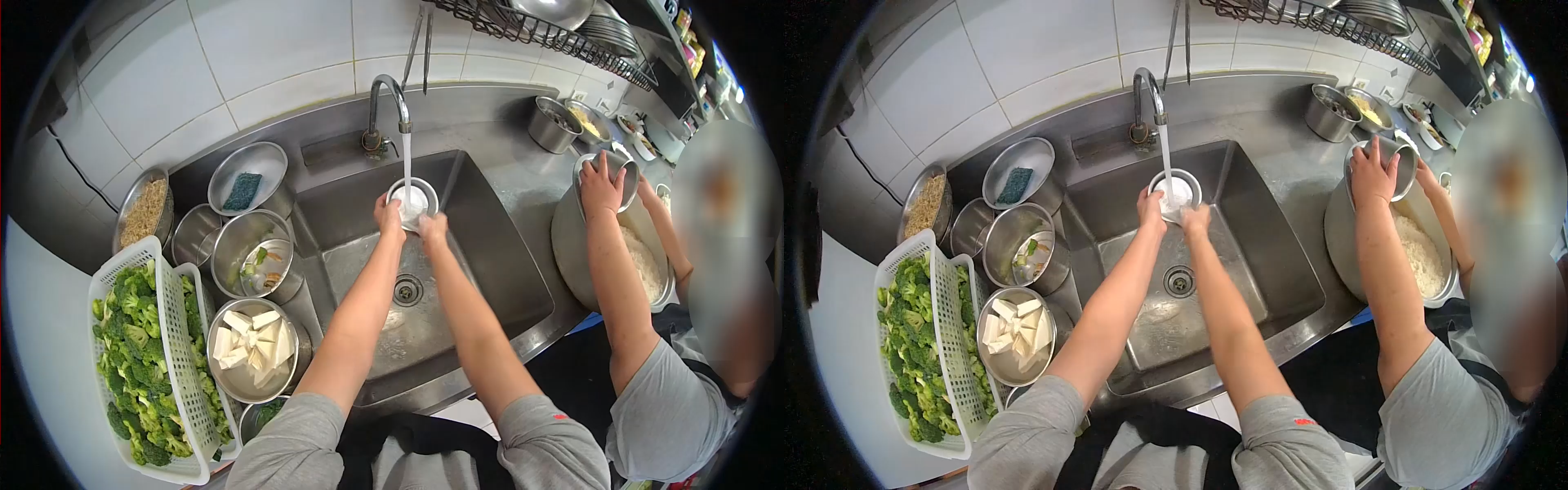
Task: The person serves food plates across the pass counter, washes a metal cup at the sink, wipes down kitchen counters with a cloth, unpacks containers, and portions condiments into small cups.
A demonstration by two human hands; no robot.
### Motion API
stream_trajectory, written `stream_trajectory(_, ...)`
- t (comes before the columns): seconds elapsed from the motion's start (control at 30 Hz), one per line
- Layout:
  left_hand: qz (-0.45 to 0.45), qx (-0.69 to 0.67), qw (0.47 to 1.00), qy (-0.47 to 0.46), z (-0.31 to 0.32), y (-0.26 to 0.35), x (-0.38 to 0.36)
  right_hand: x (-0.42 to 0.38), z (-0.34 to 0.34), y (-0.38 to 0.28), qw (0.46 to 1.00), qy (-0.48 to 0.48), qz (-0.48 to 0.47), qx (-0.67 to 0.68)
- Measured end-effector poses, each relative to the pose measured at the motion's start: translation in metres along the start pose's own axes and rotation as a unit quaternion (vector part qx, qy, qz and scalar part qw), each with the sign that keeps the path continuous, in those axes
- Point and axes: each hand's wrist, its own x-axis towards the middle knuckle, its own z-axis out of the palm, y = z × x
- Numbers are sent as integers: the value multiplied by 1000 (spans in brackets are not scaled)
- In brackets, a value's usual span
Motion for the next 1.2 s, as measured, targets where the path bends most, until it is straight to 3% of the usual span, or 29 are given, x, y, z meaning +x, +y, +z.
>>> stream_trajectory(0.03,2,5,1000,1,-9,1,-5,4,-5,-7,990,16,-91,-109)
stream_trajectory(0.07,-49,55,996,-59,-17,2,-11,10,-15,-17,958,21,-170,-231)
stream_trajectory(0.1,-100,102,983,-119,-23,4,-16,7,-20,-35,933,14,-203,-298)
stream_trajectory(0.17,-142,134,972,-132,-28,7,-21,6,-21,-66,841,-18,-304,-447)
stream_trajectory(0.2,-163,166,960,-157,-28,6,-20,7,-18,-71,841,-17,-304,-448)
stream_trajectory(0.27,-169,195,949,-181,-25,3,-14,6,-13,-79,702,-138,-468,-519)
stream_trajectory(0.3,-157,179,953,-185,-22,5,-13,9,-15,-73,637,-139,-538,-534)
stream_trajectory(0.33,-147,162,956,-195,-17,4,-8,-2,-19,-81,640,-108,-536,-539)
stream_trajectory(0.37,-115,180,957,-195,-11,3,-3,-12,-26,-88,700,-85,-492,-510)
stream_trajectory(0.4,-112,145,975,-126,2,10,-7,-14,-28,-82,796,-2,-430,-427)
stream_trajectory(0.43,-166,61,978,-110,-1,-6,21,-10,-30,-70,868,80,-361,-331)
stream_trajectory(0.5,-208,-33,971,-110,-6,-32,67,19,-29,-40,957,-18,-113,-267)
stream_trajectory(0.53,-230,-48,966,-106,-4,-22,50,24,-24,-21,973,-38,-149,-169)
stream_trajectory(0.57,-248,-64,961,-101,-3,-11,36,-11,-31,-54,991,-91,-100,-19)
stream_trajectory(0.7,-254,24,951,-173,10,-18,32,-16,-57,-51,974,-103,91,179)
stream_trajectory(0.73,-138,225,950,-167,20,-10,26,-13,-60,-43,954,-84,157,242)
stream_trajectory(0.77,-13,412,898,-152,28,-1,19,-8,-62,-36,954,-84,156,242)
stream_trajectory(0.8,140,463,860,-164,24,2,23,-2,-62,-27,968,-98,135,189)
stream_trajectory(0.83,141,463,860,-162,23,12,21,0,-61,-22,978,-112,114,135)
stream_trajectory(0.9,284,608,725,-154,27,33,12,9,-51,-18,982,-100,112,113)
stream_trajectory(0.93,302,621,694,-203,25,44,8,11,-38,-15,997,-20,-58,-45)
stream_trajectory(0.97,311,604,696,-234,20,47,10,15,-28,-13,952,62,-223,-202)
stream_trajectory(1.07,374,560,708,-211,-1,45,19,18,-10,-48,942,-22,-287,-175)
stream_trajectory(1.1,238,445,845,-174,-7,44,19,17,-2,-61,939,-73,-281,-185)
stream_trajectory(1.13,93,305,940,-125,-18,42,19,13,8,-75,933,-127,-275,-194)
stream_trajectory(1.2,-46,147,984,-89,-44,27,31,14,19,-93,930,-146,-237,-240)
